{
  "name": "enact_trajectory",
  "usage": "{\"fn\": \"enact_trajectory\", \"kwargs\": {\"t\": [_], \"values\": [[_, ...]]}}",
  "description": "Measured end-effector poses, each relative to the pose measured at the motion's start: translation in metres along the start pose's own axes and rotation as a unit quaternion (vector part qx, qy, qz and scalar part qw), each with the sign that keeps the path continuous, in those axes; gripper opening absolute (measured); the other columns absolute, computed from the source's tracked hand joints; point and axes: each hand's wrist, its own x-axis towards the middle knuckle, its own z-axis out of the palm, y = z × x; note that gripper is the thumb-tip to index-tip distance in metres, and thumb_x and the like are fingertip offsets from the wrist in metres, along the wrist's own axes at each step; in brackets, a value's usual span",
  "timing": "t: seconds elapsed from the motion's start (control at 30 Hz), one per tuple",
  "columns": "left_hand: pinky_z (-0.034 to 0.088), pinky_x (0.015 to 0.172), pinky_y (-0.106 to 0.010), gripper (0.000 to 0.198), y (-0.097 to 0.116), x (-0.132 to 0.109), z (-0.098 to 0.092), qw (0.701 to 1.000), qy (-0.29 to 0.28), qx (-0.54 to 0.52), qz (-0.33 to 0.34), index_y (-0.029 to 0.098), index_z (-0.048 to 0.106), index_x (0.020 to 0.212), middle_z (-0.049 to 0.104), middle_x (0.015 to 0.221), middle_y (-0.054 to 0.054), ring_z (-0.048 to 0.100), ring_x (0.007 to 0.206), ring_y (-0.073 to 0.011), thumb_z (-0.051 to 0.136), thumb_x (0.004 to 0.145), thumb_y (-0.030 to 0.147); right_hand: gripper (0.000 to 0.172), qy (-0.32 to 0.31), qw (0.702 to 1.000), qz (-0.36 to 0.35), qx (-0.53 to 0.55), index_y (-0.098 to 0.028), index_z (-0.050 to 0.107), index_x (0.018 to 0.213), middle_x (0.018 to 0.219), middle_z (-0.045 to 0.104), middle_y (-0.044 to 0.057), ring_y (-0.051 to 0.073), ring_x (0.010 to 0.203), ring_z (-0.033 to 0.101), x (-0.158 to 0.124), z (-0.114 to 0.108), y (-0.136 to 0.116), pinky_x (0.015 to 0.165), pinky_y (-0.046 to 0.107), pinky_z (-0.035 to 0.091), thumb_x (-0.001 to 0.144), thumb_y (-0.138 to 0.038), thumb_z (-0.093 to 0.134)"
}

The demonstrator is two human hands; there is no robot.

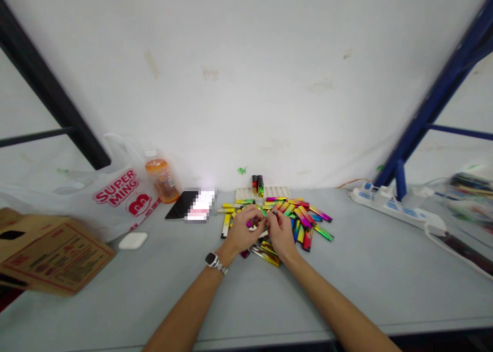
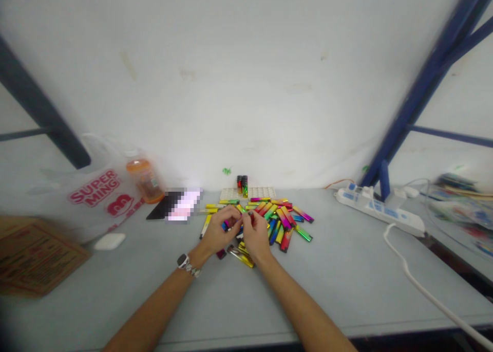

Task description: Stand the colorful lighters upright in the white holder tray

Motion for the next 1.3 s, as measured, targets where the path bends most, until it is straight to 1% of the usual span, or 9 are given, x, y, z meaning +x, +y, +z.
{"fn": "enact_trajectory", "kwargs": {"t": [0.27, 0.47, 0.53, 0.63, 0.83, 1.0, 1.1, 1.2, 1.3], "values": [[0.039, 0.061, -0.025, 0.013, 0.0, -0.001, 0.0, 1.0, 0.001, 0.001, 0.004, 0.017, 0.058, 0.075, 0.055, 0.076, -0.002, 0.05, 0.068, -0.0136, 0.056, 0.088, 0.016, 0.032, -0.001, 1.0, -0.006, -0.005, -0.021, 0.045, 0.063, 0.058, 0.04, -0.005, 0.012, 0.056, 0.034, 0.001, -0.001, 0.004, 0.053, 0.026, 0.03, 0.086, -0.042, 0.052], [0.04, 0.06, -0.025, 0.007, 0.002, -0.001, -0.002, 1.0, 0.016, -0.006, 0.004, 0.017, 0.058, 0.077, 0.052, 0.076, -0.001, 0.048, 0.065, -0.0123, 0.06, 0.084, 0.016, 0.038, -0.011, 1.0, 0.0, -0.016, -0.02, 0.05, 0.065, 0.058, 0.042, -0.004, 0.012, 0.056, 0.034, 0.002, -0.001, 0.004, 0.051, 0.025, 0.029, 0.085, -0.052, 0.056], [0.042, 0.061, -0.025, 0.005, 0.002, -0.002, -0.001, 0.999, 0.027, -0.017, -0.012, 0.018, 0.058, 0.084, 0.054, 0.079, -0.001, 0.05, 0.064, -0.0119, 0.063, 0.082, 0.017, 0.039, -0.019, 1.0, 0.001, -0.009, -0.02, 0.052, 0.069, 0.058, 0.043, -0.004, 0.012, 0.056, 0.036, 0.001, -0.001, 0.002, 0.05, 0.025, 0.029, 0.083, -0.055, 0.058], [0.045, 0.062, -0.024, 0.013, 0.002, -0.002, 0.003, 0.996, 0.048, -0.059, -0.054, 0.018, 0.06, 0.094, 0.057, 0.087, -0.002, 0.054, 0.068, -0.0121, 0.065, 0.082, 0.019, 0.038, -0.048, 0.999, 0.016, 0.018, -0.022, 0.054, 0.081, 0.059, 0.046, -0.004, 0.013, 0.054, 0.038, -0.004, 0.0, -0.004, 0.047, 0.025, 0.03, 0.085, -0.06, 0.055], [0.049, 0.07, -0.023, 0.016, -0.005, 0.001, 0.01, 0.973, 0.073, -0.171, -0.135, 0.016, 0.068, 0.091, 0.063, 0.093, -0.005, 0.061, 0.085, -0.0155, 0.069, 0.083, 0.03, 0.041, -0.083, 0.994, 0.061, 0.034, -0.027, 0.046, 0.099, 0.06, 0.046, -0.006, 0.013, 0.048, 0.04, -0.01, 0.0, -0.01, 0.044, 0.025, 0.03, 0.088, -0.066, 0.046], [0.052, 0.072, -0.026, 0.031, -0.013, 0.0, 0.015, 0.951, 0.054, -0.246, -0.182, 0.015, 0.07, 0.097, 0.069, 0.09, -0.006, 0.063, 0.076, -0.0147, 0.076, 0.076, 0.036, 0.044, -0.087, 0.994, 0.065, 0.03, -0.027, 0.043, 0.103, 0.062, 0.045, -0.007, 0.014, 0.048, 0.041, -0.005, -0.005, -0.008, 0.044, 0.026, 0.032, 0.089, -0.069, 0.042], [0.054, 0.076, -0.028, 0.032, -0.016, 0.001, 0.011, 0.953, 0.063, -0.231, -0.184, 0.014, 0.071, 0.097, 0.072, 0.091, -0.007, 0.066, 0.078, -0.0161, 0.077, 0.075, 0.037, 0.042, -0.08, 0.996, 0.037, -0.003, -0.026, 0.047, 0.105, 0.083, 0.058, -0.001, 0.017, 0.068, 0.057, -0.001, -0.01, -0.007, 0.063, 0.03, 0.046, 0.09, -0.066, 0.042], [0.055, 0.082, -0.031, 0.03, -0.017, 0.006, -0.002, 0.963, 0.082, -0.193, -0.171, 0.015, 0.07, 0.1, 0.073, 0.094, -0.007, 0.069, 0.085, -0.0181, 0.075, 0.078, 0.035, 0.046, -0.049, 0.998, 0.019, -0.036, -0.025, 0.053, 0.107, 0.108, 0.061, 0.004, 0.022, 0.104, 0.059, 0.005, -0.015, -0.007, 0.092, 0.036, 0.044, 0.089, -0.066, 0.043], [0.056, 0.085, -0.031, 0.026, -0.018, 0.016, -0.023, 0.98, 0.079, -0.111, -0.147, 0.016, 0.069, 0.102, 0.074, 0.095, -0.006, 0.07, 0.087, -0.0182, 0.071, 0.082, 0.032, 0.049, -0.025, 0.998, 0.044, -0.031, -0.024, 0.054, 0.105, 0.106, 0.064, 0.005, 0.024, 0.109, 0.058, 0.012, -0.018, -0.004, 0.094, 0.039, 0.042, 0.089, -0.068, 0.04]]}}
